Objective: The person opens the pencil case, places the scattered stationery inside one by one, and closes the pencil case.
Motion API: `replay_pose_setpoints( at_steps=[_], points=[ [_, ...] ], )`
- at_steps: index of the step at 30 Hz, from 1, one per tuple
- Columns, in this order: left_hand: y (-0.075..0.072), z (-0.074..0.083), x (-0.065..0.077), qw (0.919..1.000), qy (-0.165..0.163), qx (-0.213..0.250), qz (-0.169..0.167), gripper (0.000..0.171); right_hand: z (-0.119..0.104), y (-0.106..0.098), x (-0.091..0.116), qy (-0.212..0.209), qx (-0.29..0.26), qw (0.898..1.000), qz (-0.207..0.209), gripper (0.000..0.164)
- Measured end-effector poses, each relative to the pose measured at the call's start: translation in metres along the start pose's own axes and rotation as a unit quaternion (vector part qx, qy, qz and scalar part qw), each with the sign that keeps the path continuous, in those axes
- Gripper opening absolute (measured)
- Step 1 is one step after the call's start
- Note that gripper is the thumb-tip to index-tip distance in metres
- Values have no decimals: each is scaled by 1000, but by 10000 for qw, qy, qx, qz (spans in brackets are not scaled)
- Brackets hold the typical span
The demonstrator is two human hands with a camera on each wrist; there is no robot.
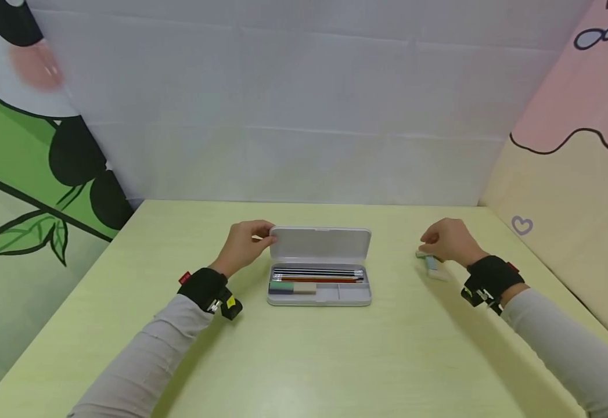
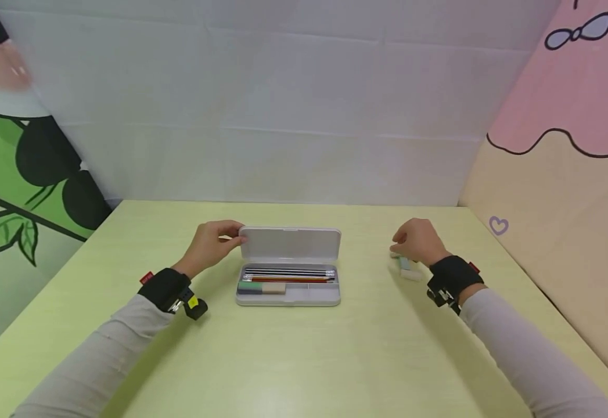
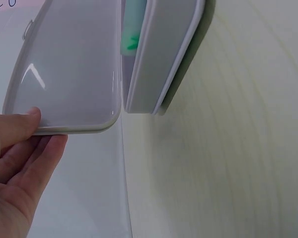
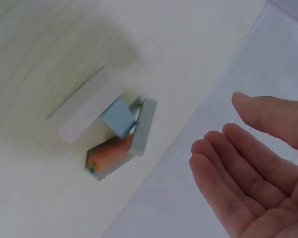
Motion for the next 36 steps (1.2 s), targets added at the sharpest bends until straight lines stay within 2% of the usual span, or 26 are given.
replay_pose_setpoints(
  at_steps=[4,8,12,25,36],
  points=[
    [2,0,1,10000,-13,49,-37,19,31,-3,4,511,149,9985,-103,26],
    [3,-1,2,9999,-35,101,-69,19,53,-1,10,738,239,9968,-200,25],
    [3,-1,2,9999,-41,87,-51,18,66,2,14,888,258,9950,-371,24],
    [-1,4,3,10000,45,7,-12,20,84,18,7,721,437,9934,-781,25],
    [-4,4,5,10000,33,-13,46,20,75,24,4,749,175,9944,-719,23]
  ],
)
Point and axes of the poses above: each hand's wrist, its own x-axis away from the middle knuckle, its own y-axis out of the palm, z = x × y, the point moved 5 cm from there along -x, towards the middle knuckle, and after that the axes turned 12 degrees about -y, right-handed, at the moved point
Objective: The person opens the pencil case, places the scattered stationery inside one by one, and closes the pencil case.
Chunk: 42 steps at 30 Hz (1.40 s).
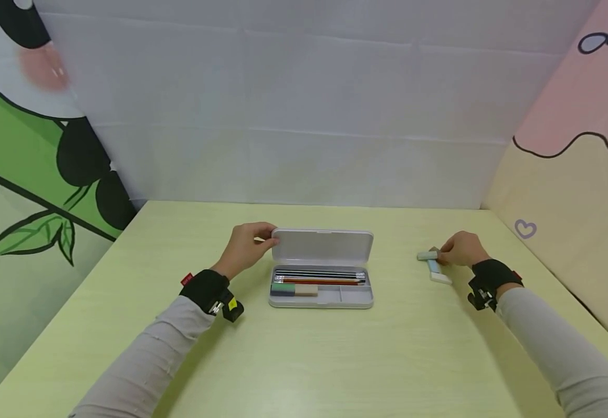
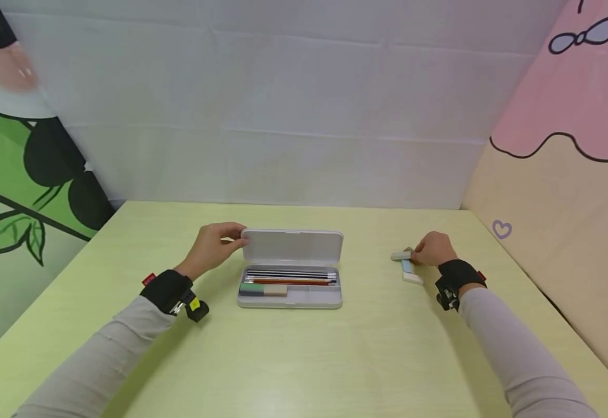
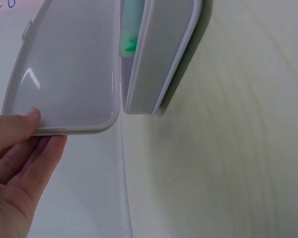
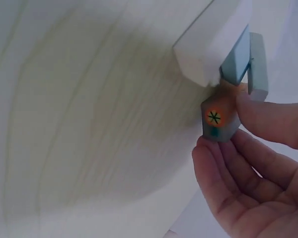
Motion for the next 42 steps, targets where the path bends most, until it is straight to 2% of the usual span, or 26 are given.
replay_pose_setpoints(
  at_steps=[13,16,19,23,26,32,39,42],
  points=[
    [4,-2,2,10000,-53,-26,-68,19,-3,3,0,157,126,9993,-308,24],
    [5,-3,2,9999,-54,-81,-84,19,-4,1,0,165,27,9997,-189,22],
    [5,-3,2,9999,-73,-88,-70,19,-7,-4,1,143,-172,9996,198,19],
    [5,-2,2,9999,-90,-89,-61,19,-15,-11,0,-75,-303,9968,733,17],
    [4,-2,2,9999,-93,-100,-60,19,-25,-14,-1,-194,-379,9952,880,17],
    [3,1,2,9999,-53,-107,-52,19,-44,-14,-3,-376,-598,9946,756,19],
    [0,4,3,9999,12,-153,15,19,-79,-9,-7,-1178,-748,9891,475,12],
    [0,4,2,9999,3,-125,30,19,-93,-7,-10,-1347,-786,9871,356,8]
  ],
)
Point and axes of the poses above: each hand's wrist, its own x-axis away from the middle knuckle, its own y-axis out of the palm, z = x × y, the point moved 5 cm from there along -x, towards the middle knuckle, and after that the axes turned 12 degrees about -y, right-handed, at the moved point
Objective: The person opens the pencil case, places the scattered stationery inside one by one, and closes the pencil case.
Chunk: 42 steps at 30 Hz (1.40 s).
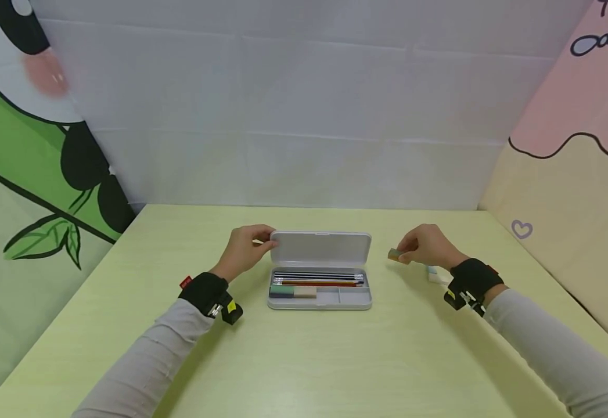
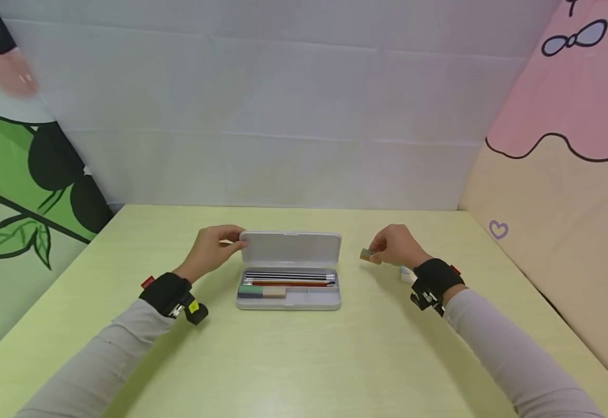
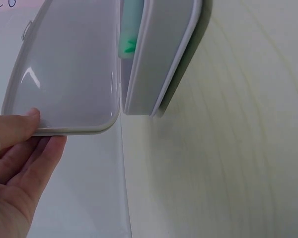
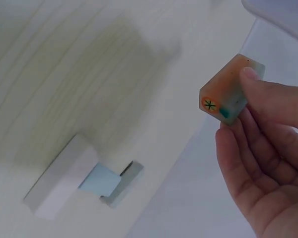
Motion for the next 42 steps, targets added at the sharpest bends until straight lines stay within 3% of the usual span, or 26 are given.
replay_pose_setpoints(
  at_steps=[8,16,28,42],
  points=[
    [5,0,-7,9999,-86,20,70,20,-20,8,-19,-501,-114,9984,-233,6],
    [3,2,-10,9999,-71,-37,146,19,-61,23,-34,-1095,-87,9934,-321,10],
    [3,1,-1,10000,-71,19,44,19,-111,54,-39,-1350,-379,9890,-477,13],
    [3,1,0,10000,-71,-13,56,19,-132,73,-42,-1494,-514,9860,-534,13]
  ],
)
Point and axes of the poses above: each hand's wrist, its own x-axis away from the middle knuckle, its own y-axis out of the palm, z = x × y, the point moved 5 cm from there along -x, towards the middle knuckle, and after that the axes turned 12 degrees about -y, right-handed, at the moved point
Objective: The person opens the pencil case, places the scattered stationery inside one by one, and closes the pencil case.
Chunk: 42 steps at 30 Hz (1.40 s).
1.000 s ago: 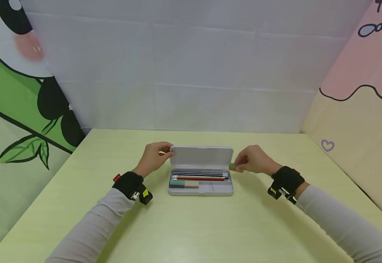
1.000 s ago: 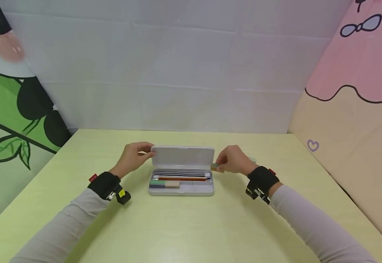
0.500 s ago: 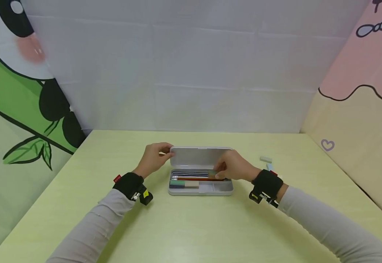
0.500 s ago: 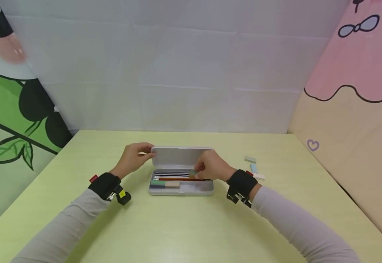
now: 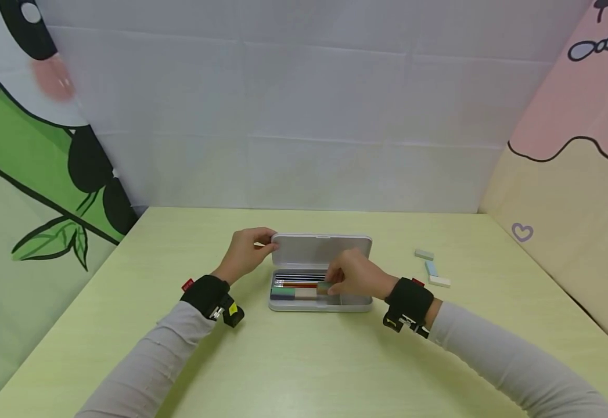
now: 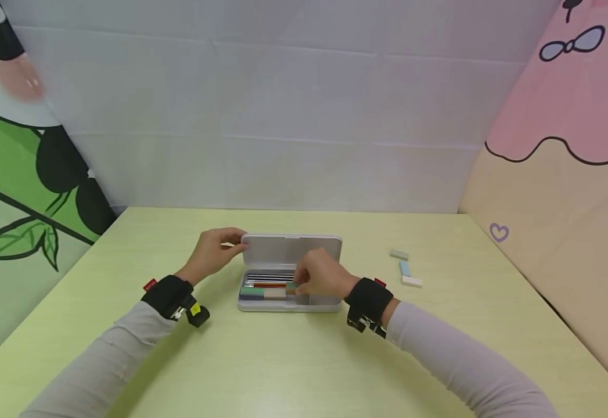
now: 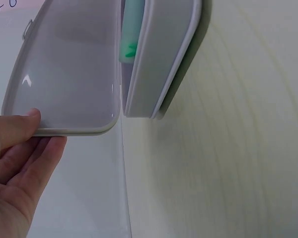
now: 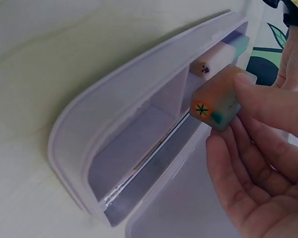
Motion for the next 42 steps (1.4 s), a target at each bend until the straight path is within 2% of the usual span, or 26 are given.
replay_pose_setpoints(
  at_steps=[7,19,33,42],
  points=[
    [1,0,0,10000,44,23,24,18,-2,3,2,181,134,9997,-72,12],
    [0,1,-1,9999,150,24,58,19,-7,5,-2,123,518,9985,-113,10],
    [1,0,0,10000,17,74,31,20,-12,8,-9,292,857,9958,-93,12],
    [0,1,0,9999,35,101,50,19,-7,14,-8,551,801,9953,-46,13]
  ],
)
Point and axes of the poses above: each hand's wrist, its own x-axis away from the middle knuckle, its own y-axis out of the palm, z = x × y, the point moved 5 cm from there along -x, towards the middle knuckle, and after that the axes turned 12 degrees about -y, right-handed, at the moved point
